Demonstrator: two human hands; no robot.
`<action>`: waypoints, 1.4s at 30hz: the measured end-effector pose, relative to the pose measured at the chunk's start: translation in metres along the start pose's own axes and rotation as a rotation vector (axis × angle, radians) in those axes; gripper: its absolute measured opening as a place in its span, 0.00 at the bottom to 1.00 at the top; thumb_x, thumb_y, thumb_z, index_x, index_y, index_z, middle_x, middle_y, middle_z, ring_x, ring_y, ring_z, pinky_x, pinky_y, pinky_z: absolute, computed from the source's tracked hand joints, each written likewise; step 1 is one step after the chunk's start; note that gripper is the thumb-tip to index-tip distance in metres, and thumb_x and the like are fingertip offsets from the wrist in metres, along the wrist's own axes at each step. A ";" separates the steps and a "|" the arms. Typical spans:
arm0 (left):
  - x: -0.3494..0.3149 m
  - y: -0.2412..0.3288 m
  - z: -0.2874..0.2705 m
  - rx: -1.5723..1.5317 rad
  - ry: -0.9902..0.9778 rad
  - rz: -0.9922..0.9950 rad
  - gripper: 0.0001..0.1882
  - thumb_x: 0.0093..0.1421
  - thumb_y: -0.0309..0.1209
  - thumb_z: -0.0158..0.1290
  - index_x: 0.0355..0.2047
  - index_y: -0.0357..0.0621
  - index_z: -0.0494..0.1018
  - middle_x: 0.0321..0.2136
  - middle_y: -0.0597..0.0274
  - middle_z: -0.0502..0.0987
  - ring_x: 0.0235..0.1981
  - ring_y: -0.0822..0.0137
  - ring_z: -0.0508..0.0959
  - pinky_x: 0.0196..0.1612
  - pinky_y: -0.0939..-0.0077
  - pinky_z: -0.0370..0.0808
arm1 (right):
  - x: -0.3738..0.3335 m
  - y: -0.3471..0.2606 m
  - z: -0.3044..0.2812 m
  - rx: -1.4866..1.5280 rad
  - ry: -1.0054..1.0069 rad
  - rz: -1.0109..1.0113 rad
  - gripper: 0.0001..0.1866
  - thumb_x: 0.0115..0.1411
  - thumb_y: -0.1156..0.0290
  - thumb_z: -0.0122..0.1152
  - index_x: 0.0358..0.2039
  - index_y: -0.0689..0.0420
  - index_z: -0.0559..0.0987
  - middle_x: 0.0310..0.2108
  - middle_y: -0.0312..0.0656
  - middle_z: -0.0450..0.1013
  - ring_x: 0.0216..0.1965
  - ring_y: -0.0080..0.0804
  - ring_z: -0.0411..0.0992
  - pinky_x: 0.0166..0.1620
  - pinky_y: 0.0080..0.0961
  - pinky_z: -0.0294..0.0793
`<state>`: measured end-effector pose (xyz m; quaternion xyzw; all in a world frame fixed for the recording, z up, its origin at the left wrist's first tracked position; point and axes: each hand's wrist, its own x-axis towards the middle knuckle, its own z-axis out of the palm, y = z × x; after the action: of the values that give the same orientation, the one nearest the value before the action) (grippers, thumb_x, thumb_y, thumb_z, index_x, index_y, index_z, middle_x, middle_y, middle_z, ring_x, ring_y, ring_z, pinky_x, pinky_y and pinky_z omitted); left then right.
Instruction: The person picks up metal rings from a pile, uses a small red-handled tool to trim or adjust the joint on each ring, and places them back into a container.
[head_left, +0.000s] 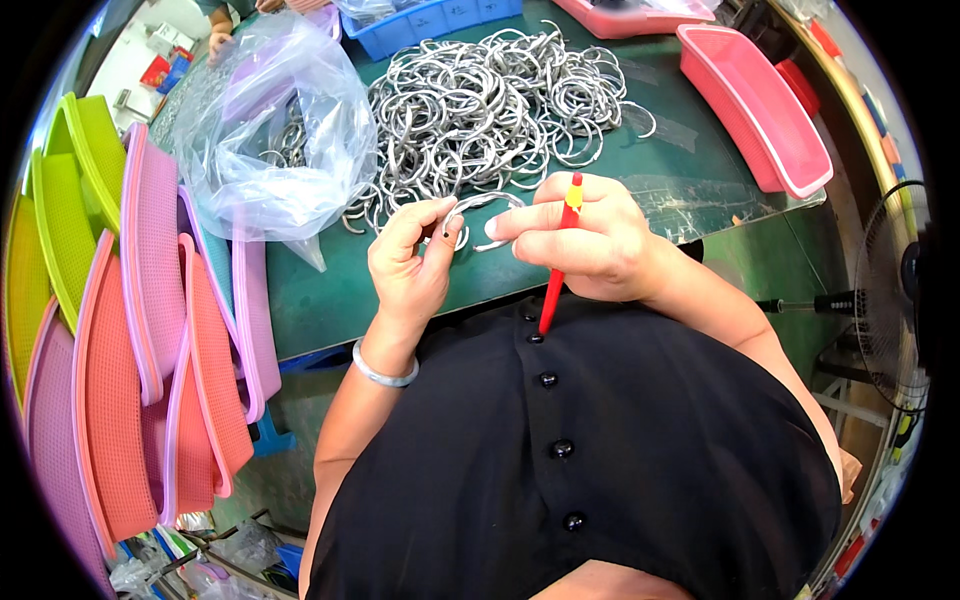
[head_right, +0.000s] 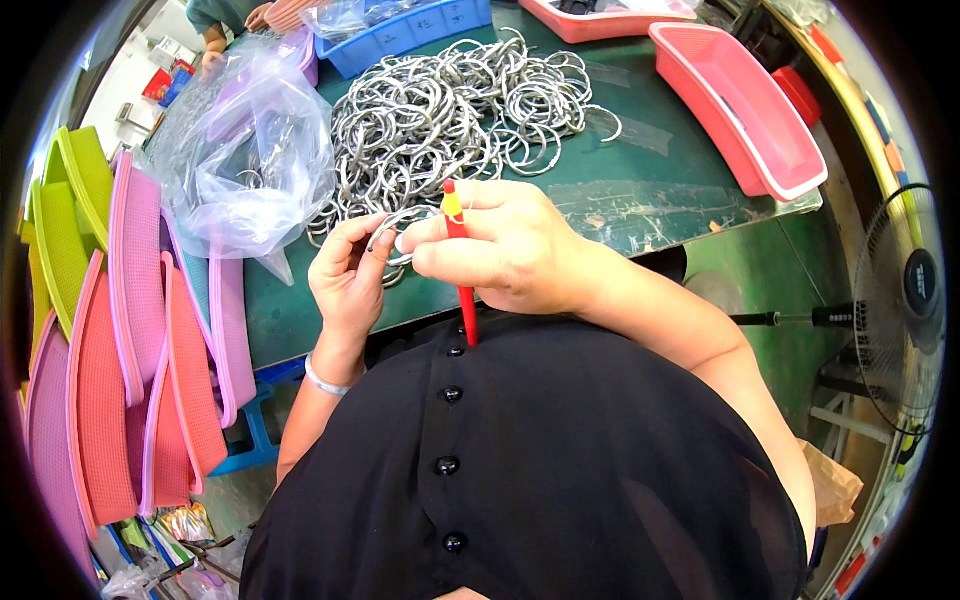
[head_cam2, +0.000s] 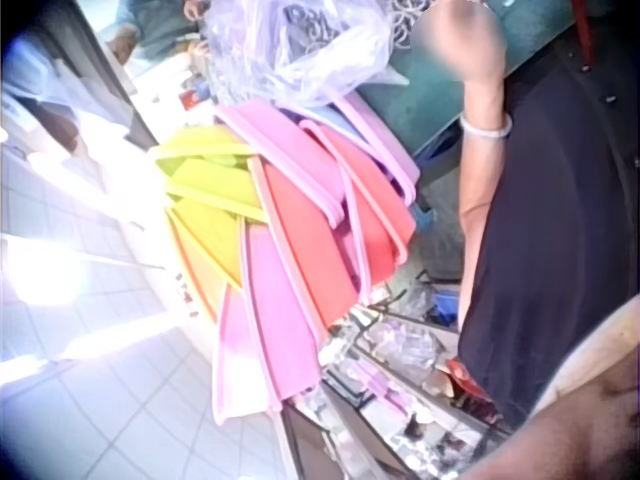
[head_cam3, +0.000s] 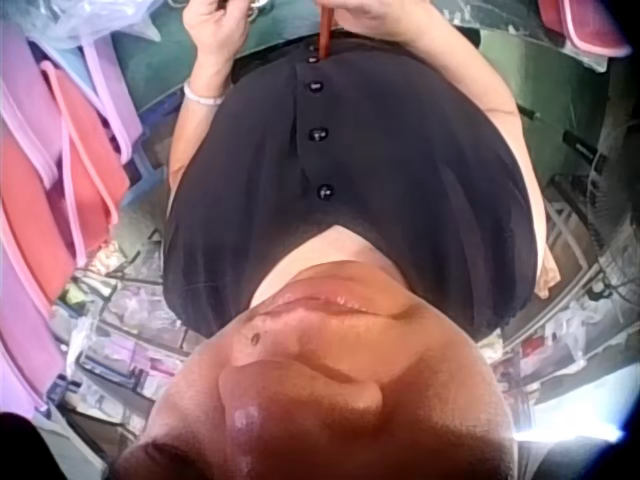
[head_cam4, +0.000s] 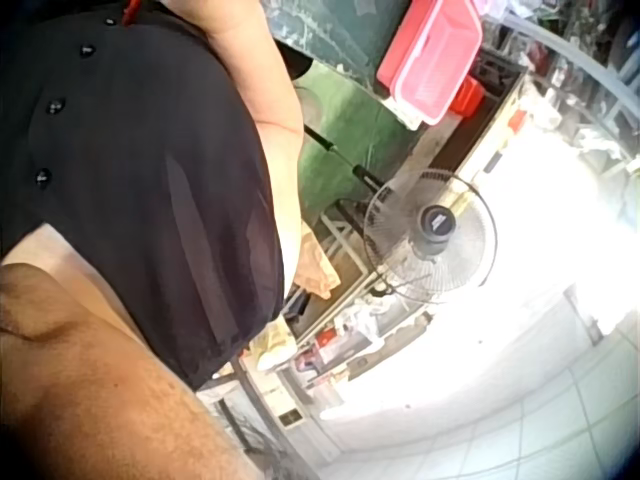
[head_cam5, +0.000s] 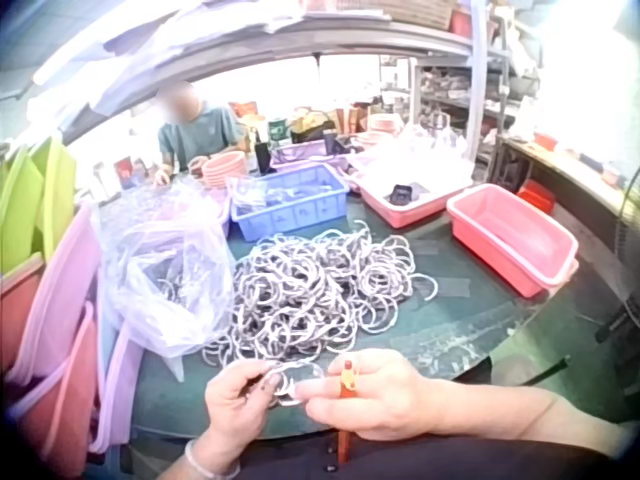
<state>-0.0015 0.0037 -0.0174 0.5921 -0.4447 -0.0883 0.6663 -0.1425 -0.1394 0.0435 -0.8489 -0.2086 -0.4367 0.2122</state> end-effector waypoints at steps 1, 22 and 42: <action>-0.001 0.002 0.001 -0.050 -0.009 -0.052 0.11 0.51 0.17 0.55 0.36 0.34 0.74 0.30 0.59 0.76 0.29 0.73 0.75 0.31 0.83 0.72 | -0.001 0.000 0.000 0.010 -0.007 0.001 0.07 0.38 0.81 0.59 0.21 0.60 0.72 0.32 0.42 0.76 0.19 0.33 0.66 0.25 0.25 0.70; 0.024 0.028 -0.021 -0.323 0.063 -0.027 0.10 0.57 0.19 0.49 0.40 0.35 0.70 0.31 0.54 0.76 0.31 0.68 0.76 0.33 0.79 0.73 | -0.025 0.020 0.000 0.009 0.069 0.159 0.10 0.44 0.88 0.56 0.29 0.64 0.71 0.39 0.51 0.73 0.31 0.42 0.74 0.35 0.29 0.75; 0.021 0.025 -0.034 0.777 -0.104 0.446 0.08 0.48 0.20 0.56 0.31 0.36 0.74 0.25 0.55 0.75 0.26 0.59 0.74 0.31 0.71 0.71 | -0.052 0.047 0.013 -0.090 -0.023 0.519 0.13 0.43 0.84 0.57 0.31 0.57 0.73 0.39 0.41 0.73 0.37 0.41 0.71 0.38 0.30 0.72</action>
<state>0.0246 0.0218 0.0181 0.6827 -0.5946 0.2015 0.3739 -0.1369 -0.1800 -0.0149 -0.8874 0.0331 -0.3670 0.2769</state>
